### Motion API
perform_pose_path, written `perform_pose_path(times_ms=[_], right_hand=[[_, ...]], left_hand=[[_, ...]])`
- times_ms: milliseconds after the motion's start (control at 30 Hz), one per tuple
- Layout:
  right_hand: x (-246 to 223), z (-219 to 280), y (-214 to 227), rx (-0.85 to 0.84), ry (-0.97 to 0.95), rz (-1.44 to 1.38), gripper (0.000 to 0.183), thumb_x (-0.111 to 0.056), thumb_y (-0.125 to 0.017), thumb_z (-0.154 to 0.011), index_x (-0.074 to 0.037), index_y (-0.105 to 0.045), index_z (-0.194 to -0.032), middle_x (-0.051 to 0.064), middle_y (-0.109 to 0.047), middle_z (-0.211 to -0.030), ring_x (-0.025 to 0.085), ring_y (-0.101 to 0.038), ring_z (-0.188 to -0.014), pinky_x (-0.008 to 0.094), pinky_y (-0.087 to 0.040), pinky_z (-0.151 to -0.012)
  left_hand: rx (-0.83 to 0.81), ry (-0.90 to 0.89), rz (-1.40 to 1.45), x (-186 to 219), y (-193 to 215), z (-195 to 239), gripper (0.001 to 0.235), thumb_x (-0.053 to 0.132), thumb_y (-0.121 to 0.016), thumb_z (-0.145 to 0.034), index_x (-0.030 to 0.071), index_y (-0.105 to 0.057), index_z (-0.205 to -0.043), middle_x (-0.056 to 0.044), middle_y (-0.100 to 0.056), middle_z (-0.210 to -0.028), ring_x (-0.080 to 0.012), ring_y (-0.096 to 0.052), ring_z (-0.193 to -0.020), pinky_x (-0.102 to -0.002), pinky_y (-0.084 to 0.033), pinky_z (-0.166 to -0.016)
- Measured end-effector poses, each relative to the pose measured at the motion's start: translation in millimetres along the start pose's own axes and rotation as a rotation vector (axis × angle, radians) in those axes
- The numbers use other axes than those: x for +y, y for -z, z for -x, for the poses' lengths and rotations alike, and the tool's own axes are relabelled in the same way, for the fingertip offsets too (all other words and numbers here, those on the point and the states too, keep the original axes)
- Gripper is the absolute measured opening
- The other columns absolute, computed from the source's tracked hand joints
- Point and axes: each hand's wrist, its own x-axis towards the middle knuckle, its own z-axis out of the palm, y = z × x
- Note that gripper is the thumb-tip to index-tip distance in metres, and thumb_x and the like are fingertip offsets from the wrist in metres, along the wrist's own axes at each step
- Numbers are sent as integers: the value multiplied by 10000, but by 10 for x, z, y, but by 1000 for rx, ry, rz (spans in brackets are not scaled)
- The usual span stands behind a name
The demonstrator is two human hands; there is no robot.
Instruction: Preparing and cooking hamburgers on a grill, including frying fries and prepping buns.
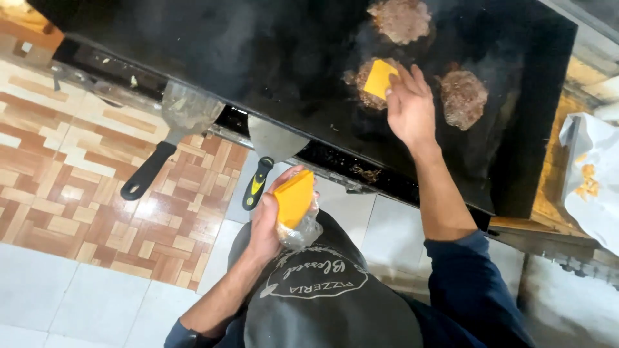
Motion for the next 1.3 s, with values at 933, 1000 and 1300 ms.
perform_pose_path(times_ms=[933,1000,1300], right_hand=[[-1273,461,477,-58,-141,-724,294,-52,-873,-841,-56,-755,-1110,19,-665,-859,101,-597,-778,233,-494,-643],[-1198,504,425,-94,-242,-834,254,-49,-861,-854,-53,-751,-1084,2,-659,-870,61,-575,-747,212,-479,-629],[-1088,548,422,-51,-316,-897,179,-34,-852,-859,-38,-759,-1012,7,-669,-848,59,-573,-702,211,-470,-613]], left_hand=[[55,-147,-265,-538,-254,-604,969,746,-360,-1016,-49,-370,-1570,-170,-533,-1512,-237,-514,-1402,-372,-394,-1192],[39,-191,-301,-585,-264,-636,990,755,-409,-1002,-57,-353,-1566,-176,-497,-1543,-248,-476,-1450,-377,-360,-1227],[-11,-200,-423,-605,-340,-680,1025,780,-402,-1000,-73,-366,-1569,-182,-515,-1539,-250,-511,-1427,-376,-399,-1207]])
